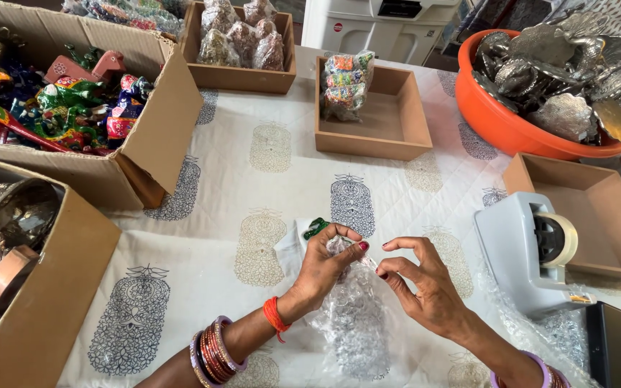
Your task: The person is wrapping small decorative green elephant figurines in bubble wrap for packaging.
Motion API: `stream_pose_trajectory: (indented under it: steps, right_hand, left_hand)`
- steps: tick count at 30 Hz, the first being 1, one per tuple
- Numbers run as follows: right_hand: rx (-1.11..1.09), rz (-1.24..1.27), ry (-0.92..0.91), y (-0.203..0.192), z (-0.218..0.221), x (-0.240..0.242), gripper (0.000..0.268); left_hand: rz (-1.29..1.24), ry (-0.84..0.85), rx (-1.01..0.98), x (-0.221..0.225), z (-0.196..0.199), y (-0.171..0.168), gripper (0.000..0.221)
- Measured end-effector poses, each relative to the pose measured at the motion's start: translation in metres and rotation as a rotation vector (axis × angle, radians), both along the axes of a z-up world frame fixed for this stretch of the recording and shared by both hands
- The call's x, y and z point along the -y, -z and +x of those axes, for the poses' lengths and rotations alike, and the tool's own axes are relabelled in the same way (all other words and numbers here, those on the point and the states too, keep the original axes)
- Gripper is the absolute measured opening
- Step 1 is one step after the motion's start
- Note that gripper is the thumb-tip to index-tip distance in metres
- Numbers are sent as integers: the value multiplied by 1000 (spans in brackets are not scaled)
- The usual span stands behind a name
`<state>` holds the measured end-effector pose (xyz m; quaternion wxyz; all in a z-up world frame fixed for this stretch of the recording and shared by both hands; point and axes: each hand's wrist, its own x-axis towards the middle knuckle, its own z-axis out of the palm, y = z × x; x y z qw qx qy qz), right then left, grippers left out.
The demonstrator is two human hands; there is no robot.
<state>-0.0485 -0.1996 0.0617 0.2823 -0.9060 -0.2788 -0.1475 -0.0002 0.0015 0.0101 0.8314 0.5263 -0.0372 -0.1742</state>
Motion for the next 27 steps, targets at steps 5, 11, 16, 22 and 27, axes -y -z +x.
stream_pose_trajectory:
  steps: [5,11,16,22,27]
  right_hand:
    - [33,-19,20,5,-2,4,16]
    - [64,1,18,13,-4,7,19]
    - [73,12,12,15,-6,10,22]
    - [68,10,3,14,-8,11,24]
    - [85,59,5,14,-9,19,24]
  left_hand:
    - [9,-28,4,1,-1,-1,22]
    - [37,-43,46,1,1,0,23]
    - [70,-42,66,2,1,0,23]
    - [106,-48,86,2,1,-3,22]
    - [56,-165,255,6,16,30,12]
